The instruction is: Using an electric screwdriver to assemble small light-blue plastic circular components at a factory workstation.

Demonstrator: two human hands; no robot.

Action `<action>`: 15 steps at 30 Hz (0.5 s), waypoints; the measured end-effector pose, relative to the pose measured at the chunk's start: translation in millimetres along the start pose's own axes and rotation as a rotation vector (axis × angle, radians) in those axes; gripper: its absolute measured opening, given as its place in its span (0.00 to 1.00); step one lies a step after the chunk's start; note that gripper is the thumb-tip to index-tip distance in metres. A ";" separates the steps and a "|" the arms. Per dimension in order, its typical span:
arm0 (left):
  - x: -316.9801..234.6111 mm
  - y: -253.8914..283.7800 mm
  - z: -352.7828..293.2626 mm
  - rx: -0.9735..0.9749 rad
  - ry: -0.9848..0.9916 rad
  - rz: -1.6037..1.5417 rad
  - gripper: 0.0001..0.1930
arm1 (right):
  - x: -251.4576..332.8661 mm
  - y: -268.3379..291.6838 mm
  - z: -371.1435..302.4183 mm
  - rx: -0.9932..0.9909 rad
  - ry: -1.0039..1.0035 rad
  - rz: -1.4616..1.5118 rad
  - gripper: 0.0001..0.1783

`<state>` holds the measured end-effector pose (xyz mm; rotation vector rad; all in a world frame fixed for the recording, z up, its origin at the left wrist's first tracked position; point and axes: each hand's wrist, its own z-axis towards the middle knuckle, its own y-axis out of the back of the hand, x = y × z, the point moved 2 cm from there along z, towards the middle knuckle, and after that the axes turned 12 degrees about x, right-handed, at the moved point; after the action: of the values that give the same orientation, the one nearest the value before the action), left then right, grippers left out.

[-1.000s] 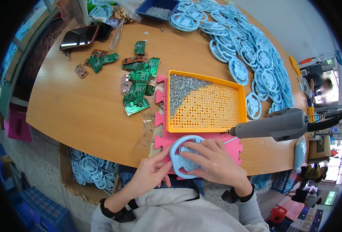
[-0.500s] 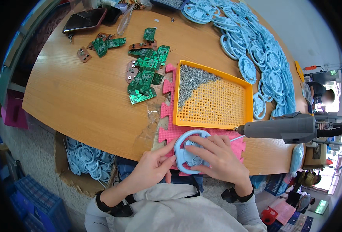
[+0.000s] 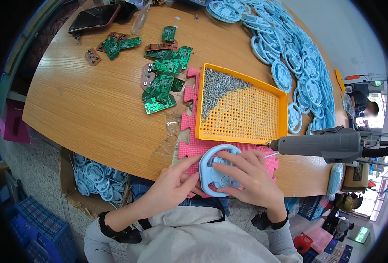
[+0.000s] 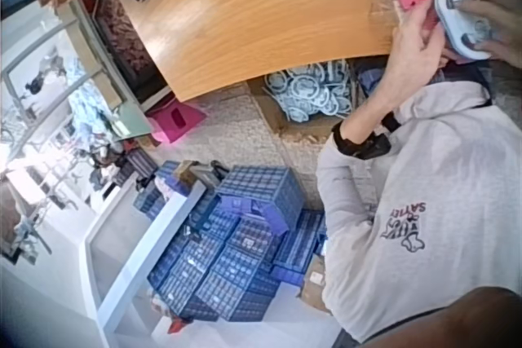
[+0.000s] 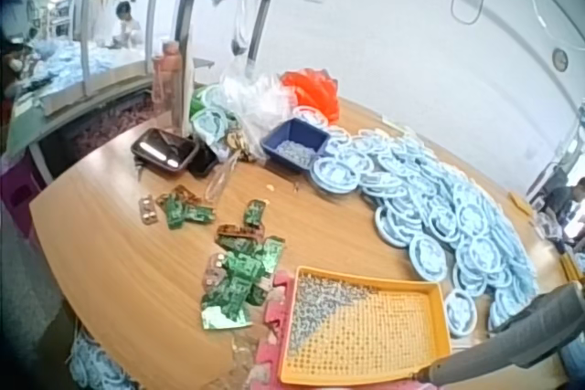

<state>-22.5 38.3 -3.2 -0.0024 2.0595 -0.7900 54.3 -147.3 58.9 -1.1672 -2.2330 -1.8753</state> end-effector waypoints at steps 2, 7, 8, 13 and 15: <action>0.4 -1.0 -0.7 -0.004 0.000 -0.001 0.22 | 0.4 0.4 -1.6 -0.002 -0.006 -0.003 0.34; 1.4 -1.3 -0.4 -0.006 -0.006 -0.062 0.22 | -0.4 -2.3 0.5 -0.012 0.006 -0.011 0.34; 2.1 -1.2 -0.5 -0.008 -0.005 -0.064 0.22 | 0.2 -2.1 1.4 -0.006 0.000 -0.018 0.34; 3.5 -0.9 -1.5 0.029 -0.030 -0.093 0.21 | 2.3 -2.8 4.2 0.010 -0.011 -0.029 0.34; 4.5 -1.2 -1.1 0.024 -0.034 -0.092 0.21 | 2.2 -4.3 4.1 0.004 -0.006 -0.026 0.34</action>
<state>-26.4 36.6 -5.5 -0.0973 2.0288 -0.8658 52.3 -142.7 55.0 -1.1495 -2.2655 -1.8777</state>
